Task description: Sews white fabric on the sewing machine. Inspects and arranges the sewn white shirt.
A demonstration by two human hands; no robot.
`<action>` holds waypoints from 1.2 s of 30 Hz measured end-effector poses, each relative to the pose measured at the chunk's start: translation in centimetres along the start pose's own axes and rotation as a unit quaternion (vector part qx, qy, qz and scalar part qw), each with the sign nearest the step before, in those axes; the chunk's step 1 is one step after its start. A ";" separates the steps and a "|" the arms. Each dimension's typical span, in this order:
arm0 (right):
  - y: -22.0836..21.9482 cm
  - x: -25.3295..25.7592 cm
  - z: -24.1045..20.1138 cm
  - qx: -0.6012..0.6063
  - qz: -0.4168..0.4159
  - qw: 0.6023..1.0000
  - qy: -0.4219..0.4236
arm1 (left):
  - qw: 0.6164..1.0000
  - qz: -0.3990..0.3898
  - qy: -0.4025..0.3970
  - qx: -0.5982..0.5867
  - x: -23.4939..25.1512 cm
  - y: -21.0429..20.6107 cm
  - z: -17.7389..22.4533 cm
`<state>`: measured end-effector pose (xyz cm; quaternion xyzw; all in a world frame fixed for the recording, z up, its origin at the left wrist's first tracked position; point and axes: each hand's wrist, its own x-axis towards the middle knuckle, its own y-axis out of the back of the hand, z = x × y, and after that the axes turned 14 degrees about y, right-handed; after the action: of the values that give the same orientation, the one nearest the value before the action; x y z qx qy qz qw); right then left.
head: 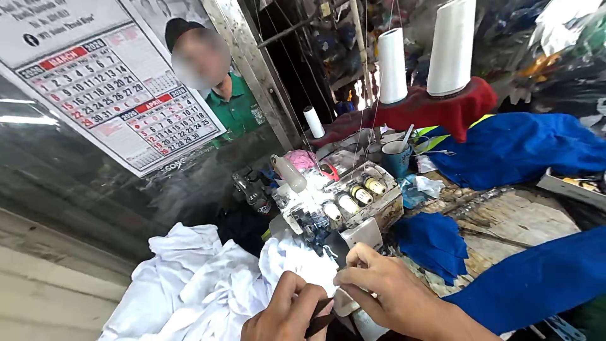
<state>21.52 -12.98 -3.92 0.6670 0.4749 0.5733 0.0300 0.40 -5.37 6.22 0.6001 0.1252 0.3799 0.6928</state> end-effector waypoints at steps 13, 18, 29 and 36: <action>1.0 0.8 1.0 -0.001 -0.052 0.999 0.015 | 1.000 -0.014 0.005 0.026 1.0 -2.6 1.7; 1.5 1.4 1.8 0.001 -0.093 0.995 0.027 | 0.998 -0.013 0.037 0.047 1.9 -2.3 1.6; 1.7 1.7 1.4 0.024 -0.100 0.995 0.018 | 0.993 -0.079 0.009 0.088 2.0 2.4 0.3; 1.0 4.0 1.1 0.046 -0.057 0.997 -0.003 | 0.998 -0.058 0.005 0.026 1.9 2.3 0.1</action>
<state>22.55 -10.33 -0.77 0.6409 0.5381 0.5464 0.0335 0.90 -4.24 8.90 0.6076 0.1726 0.3387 0.6974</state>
